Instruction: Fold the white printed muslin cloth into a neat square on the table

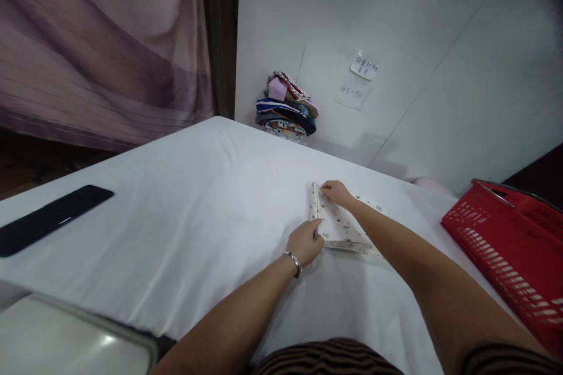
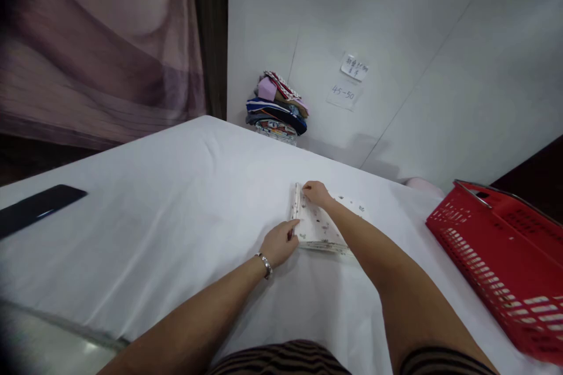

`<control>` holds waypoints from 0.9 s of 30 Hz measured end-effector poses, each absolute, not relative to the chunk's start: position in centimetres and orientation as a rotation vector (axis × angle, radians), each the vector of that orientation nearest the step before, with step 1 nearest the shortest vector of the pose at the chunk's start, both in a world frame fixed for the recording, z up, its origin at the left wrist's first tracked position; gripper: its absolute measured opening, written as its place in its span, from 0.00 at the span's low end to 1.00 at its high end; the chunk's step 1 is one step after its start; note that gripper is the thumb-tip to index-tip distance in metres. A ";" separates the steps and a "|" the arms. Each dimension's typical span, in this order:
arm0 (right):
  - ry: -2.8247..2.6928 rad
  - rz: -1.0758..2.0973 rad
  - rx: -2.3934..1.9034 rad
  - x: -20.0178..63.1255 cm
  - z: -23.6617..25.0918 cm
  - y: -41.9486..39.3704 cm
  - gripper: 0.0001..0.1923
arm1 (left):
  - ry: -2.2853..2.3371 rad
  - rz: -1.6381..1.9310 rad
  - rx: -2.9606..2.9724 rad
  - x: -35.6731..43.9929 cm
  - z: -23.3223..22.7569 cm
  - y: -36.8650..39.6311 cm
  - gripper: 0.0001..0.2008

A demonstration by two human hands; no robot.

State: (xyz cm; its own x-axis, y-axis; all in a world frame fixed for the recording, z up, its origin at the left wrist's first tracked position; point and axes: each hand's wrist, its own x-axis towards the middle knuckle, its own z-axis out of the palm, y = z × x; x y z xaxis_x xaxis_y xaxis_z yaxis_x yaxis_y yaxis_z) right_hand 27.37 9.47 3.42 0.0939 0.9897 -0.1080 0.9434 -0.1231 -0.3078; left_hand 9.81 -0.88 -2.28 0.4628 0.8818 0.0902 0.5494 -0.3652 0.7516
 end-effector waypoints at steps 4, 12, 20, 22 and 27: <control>-1.943 0.583 -2.200 26.8 3.5 8.3 0.16 | 1.192 0.647 2.085 9.8 -2.2 -0.9 0.25; -1.946 0.726 -2.208 25.6 3.5 8.7 0.09 | 1.159 0.663 2.091 9.7 -2.4 -0.8 0.25; -1.928 0.770 -2.144 25.5 2.8 9.0 0.08 | 1.164 0.646 2.089 9.7 -2.1 -0.9 0.25; -1.929 0.795 -2.133 25.5 2.5 8.9 0.10 | 1.158 0.657 2.097 9.8 -2.3 -0.8 0.25; -1.995 0.841 -2.165 25.0 2.7 8.3 0.16 | 1.147 0.670 2.091 9.8 -2.4 -0.8 0.25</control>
